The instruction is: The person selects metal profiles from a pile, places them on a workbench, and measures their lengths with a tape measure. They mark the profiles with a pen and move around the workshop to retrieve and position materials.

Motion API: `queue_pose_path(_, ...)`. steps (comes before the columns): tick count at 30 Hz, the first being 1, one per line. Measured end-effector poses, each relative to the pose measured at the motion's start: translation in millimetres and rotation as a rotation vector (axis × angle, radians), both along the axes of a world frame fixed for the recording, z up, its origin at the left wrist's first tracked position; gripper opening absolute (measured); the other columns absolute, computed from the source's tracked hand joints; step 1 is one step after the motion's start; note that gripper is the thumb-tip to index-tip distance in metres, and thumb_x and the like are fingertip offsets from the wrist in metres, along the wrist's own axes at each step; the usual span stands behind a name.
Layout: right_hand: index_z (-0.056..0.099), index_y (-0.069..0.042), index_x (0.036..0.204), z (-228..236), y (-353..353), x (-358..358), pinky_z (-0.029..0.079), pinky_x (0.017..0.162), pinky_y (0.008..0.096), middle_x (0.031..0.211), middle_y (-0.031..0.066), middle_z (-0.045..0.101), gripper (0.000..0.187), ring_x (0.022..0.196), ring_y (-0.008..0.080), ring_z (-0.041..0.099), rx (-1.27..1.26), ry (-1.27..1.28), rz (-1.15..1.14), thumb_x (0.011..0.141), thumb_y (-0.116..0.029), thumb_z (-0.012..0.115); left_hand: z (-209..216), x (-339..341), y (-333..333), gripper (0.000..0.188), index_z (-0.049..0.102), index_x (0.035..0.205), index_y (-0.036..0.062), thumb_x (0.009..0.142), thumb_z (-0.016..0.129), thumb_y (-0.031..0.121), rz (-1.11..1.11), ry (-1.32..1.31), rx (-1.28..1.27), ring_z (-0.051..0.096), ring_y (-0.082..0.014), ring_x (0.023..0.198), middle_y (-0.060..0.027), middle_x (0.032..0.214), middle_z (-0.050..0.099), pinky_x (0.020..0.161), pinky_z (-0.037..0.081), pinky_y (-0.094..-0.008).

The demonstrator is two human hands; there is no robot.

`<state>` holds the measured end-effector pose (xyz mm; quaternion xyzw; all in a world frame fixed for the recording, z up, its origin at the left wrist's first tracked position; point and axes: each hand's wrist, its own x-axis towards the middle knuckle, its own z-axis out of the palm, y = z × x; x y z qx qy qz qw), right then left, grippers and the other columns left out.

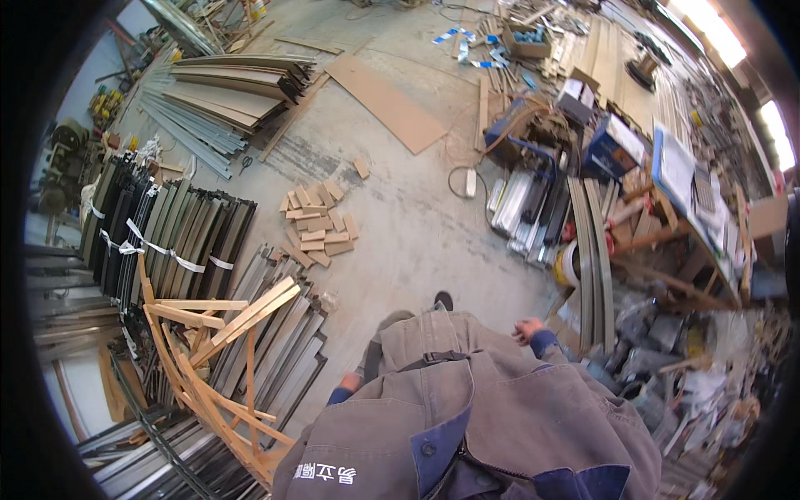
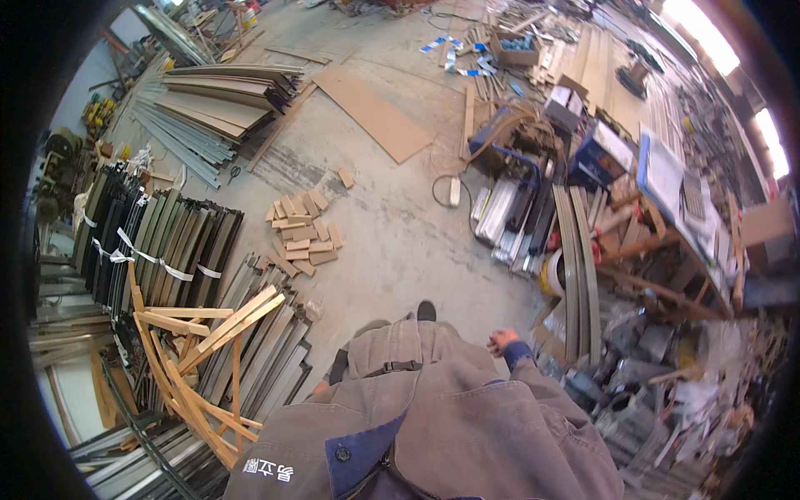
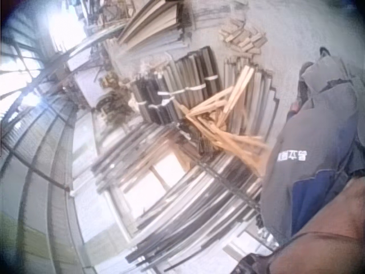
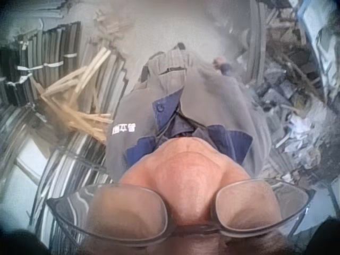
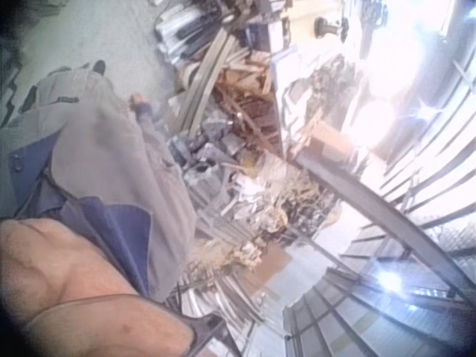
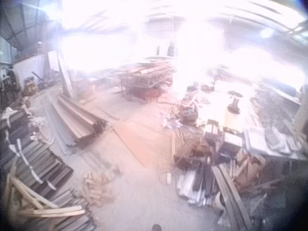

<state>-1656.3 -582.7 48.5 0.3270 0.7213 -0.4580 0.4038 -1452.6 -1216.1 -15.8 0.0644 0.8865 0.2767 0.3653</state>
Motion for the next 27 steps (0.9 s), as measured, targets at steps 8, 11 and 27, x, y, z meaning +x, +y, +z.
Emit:
queue_pose_path(8,0.06,0.003,0.121,72,-85,-407,0.055,0.052,0.0342,0.091,0.0137,0.07,0.034,0.061,0.0206,0.065,-0.198,0.284,-0.018,0.093,-0.016,0.055,-26,-187,-16,0.048,0.061,0.124,0.0035,0.09,0.059,0.037,0.304,-0.001,0.249,0.055,-0.0474,0.116,-0.0267,0.122,0.062,0.095,0.046,-0.0522)
queue_pose_path(11,0.063,0.001,0.112,43,-103,-484,0.055,0.05,0.0351,0.088,0.0144,0.071,0.027,0.064,0.0219,0.068,-0.245,0.225,0.034,0.092,-0.016,0.057,-48,-285,-51,0.047,0.061,0.125,0.0046,0.089,0.06,0.035,0.17,-0.032,0.267,0.057,-0.0457,0.115,-0.0255,0.122,0.063,0.094,0.047,-0.0502)
queue_pose_path(27,0.075,-0.011,0.101,-51,-96,-792,0.055,0.085,0.0417,0.102,0.0136,0.074,0.035,0.096,0.0319,0.07,0.197,0.147,0.536,0.092,-0.039,0.058,45,-974,-99,0.043,0.063,0.121,0.0054,0.089,0.062,0.034,0.221,-0.335,0.123,0.063,-0.0385,0.1,-0.02,0.11,0.067,0.083,0.051,-0.0445)
